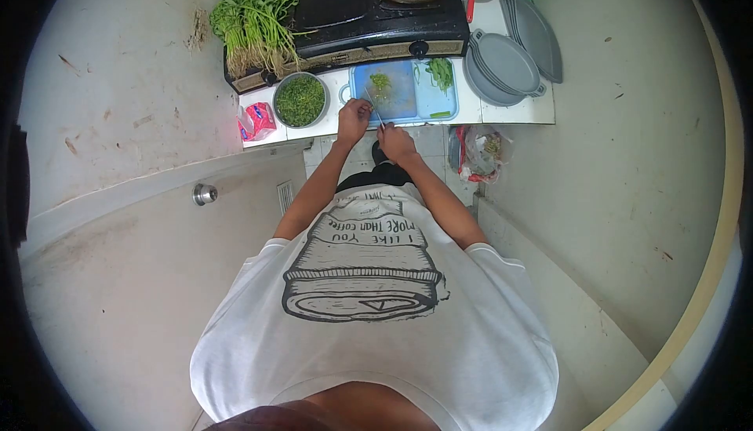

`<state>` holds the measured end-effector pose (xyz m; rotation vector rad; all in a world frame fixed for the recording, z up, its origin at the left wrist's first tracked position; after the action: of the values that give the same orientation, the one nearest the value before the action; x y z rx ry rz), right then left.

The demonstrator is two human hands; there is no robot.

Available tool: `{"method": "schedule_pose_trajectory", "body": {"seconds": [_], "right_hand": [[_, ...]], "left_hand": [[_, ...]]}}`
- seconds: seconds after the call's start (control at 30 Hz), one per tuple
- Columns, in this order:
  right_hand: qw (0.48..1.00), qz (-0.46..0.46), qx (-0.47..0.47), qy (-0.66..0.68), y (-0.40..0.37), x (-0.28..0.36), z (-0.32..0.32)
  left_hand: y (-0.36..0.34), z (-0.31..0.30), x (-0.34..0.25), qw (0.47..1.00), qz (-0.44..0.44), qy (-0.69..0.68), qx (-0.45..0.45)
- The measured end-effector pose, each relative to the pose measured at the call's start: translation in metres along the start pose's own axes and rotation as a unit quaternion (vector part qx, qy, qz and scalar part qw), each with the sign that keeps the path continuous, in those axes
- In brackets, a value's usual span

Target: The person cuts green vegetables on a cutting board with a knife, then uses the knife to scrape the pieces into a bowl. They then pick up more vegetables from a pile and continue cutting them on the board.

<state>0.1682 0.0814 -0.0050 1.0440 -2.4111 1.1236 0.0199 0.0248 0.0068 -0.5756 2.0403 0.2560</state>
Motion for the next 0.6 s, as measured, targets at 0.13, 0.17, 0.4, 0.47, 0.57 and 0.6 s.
{"method": "schedule_pose_trajectory", "body": {"seconds": [0.13, 0.17, 0.4, 0.47, 0.57, 0.6], "right_hand": [[1.000, 0.001, 0.004, 0.007, -0.008, -0.004, 0.002], [1.000, 0.005, 0.013, 0.014, -0.009, -0.005, 0.002], [1.000, -0.008, -0.010, -0.016, 0.013, 0.005, -0.001], [1.000, 0.003, 0.010, -0.008, 0.011, 0.000, 0.003], [1.000, 0.006, 0.006, -0.001, -0.006, -0.005, 0.003], [1.000, 0.006, 0.004, -0.002, -0.008, -0.006, -0.001]], "left_hand": [[-0.001, 0.000, 0.000, 1.000, 0.005, 0.003, -0.002], [-0.001, 0.000, -0.001, 1.000, 0.005, 0.013, -0.001], [-0.002, 0.001, 0.001, 1.000, -0.008, 0.007, 0.003], [-0.002, 0.001, -0.001, 1.000, -0.007, 0.010, 0.005], [-0.002, 0.002, -0.001, 1.000, 0.003, 0.012, -0.005], [-0.002, 0.001, -0.003, 1.000, 0.012, 0.012, -0.015]]}}
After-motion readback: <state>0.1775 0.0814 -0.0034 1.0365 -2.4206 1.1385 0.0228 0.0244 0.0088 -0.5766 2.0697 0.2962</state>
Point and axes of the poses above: each hand's wrist, its own y-axis towards the middle knuckle, its own z-axis out of the palm, x = y × z, the point moved 5 cm from there along y, towards the middle knuckle, and after that the axes turned 11 degrees about x, right-handed, at the moved point
